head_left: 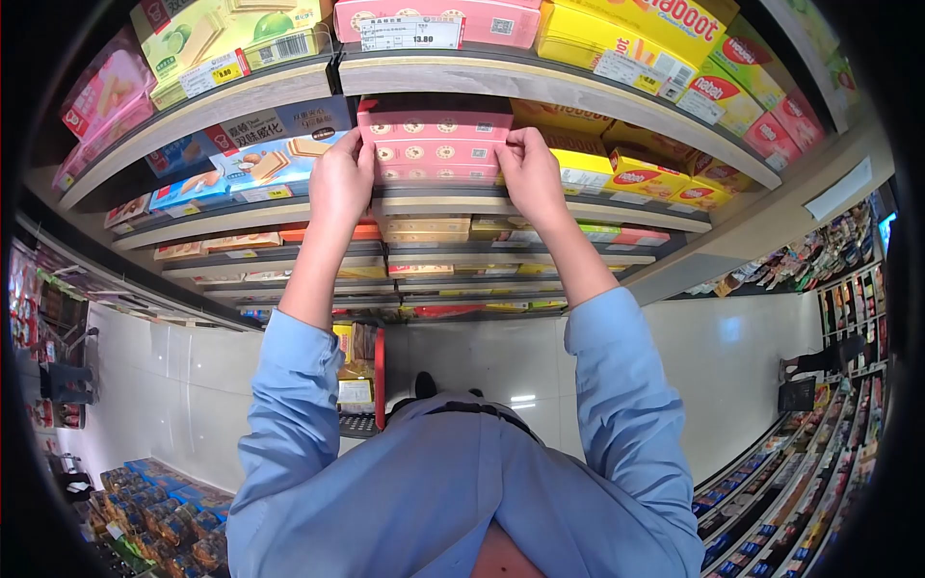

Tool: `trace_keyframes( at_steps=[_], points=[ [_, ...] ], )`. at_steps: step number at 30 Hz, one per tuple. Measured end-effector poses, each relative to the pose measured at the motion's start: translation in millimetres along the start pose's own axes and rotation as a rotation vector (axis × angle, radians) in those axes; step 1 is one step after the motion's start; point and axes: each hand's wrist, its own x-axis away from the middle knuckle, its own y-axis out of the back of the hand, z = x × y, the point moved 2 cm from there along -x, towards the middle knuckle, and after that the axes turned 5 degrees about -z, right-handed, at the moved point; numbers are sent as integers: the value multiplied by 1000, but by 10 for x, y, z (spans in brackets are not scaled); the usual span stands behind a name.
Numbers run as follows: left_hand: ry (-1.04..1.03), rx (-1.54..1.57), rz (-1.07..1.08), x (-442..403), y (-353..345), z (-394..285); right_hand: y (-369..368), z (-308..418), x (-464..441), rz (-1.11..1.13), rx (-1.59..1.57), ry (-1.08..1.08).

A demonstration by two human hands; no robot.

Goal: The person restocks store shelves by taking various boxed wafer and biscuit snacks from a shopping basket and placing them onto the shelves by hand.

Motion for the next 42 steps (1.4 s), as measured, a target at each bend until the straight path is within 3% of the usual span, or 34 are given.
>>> trace_keyframes(
  at_steps=[6,9,10,11,12,13,15,16,17,19,20,23,24,26,31,42],
  points=[
    [15,-163,31,216,133,-62,121,-43,362,-69,-88,38],
    [130,-137,151,817,104,124,214,-311,1140,76,-350,-180],
    [115,-45,157,1194,9,283,278,-452,1475,150,-188,-180],
    [15,-175,152,1671,-186,655,352,-634,1845,227,-26,-178],
    [96,-242,261,2141,-191,741,360,-953,2276,228,-162,-280],
    [13,-267,241,2727,-286,1117,359,-1304,2765,222,-298,-388],
    [241,-526,453,3954,-308,1701,514,-1813,3649,318,-245,-620],
    [470,-252,437,4387,-197,1758,587,-1957,4059,323,-269,-777],
    [760,-219,519,4559,-97,1824,649,-2034,4374,329,-289,-932],
    [491,-285,443,4764,-40,1883,724,-2026,4775,367,-316,-1036],
    [568,-204,479,4814,-111,2071,761,-2010,4949,382,-327,-1087],
    [513,-264,518,4739,-144,1876,704,-1812,5042,475,-388,-1018],
    [632,-218,553,4766,-183,1861,652,-1804,5005,537,-392,-972],
    [605,-216,567,4808,-252,1823,533,-1773,4984,664,-404,-892],
    [608,-270,698,4782,-328,1163,266,-1741,4880,662,-401,-853],
    [235,361,883,5055,-556,555,-324,-1520,4654,530,-205,-685]
  ],
)
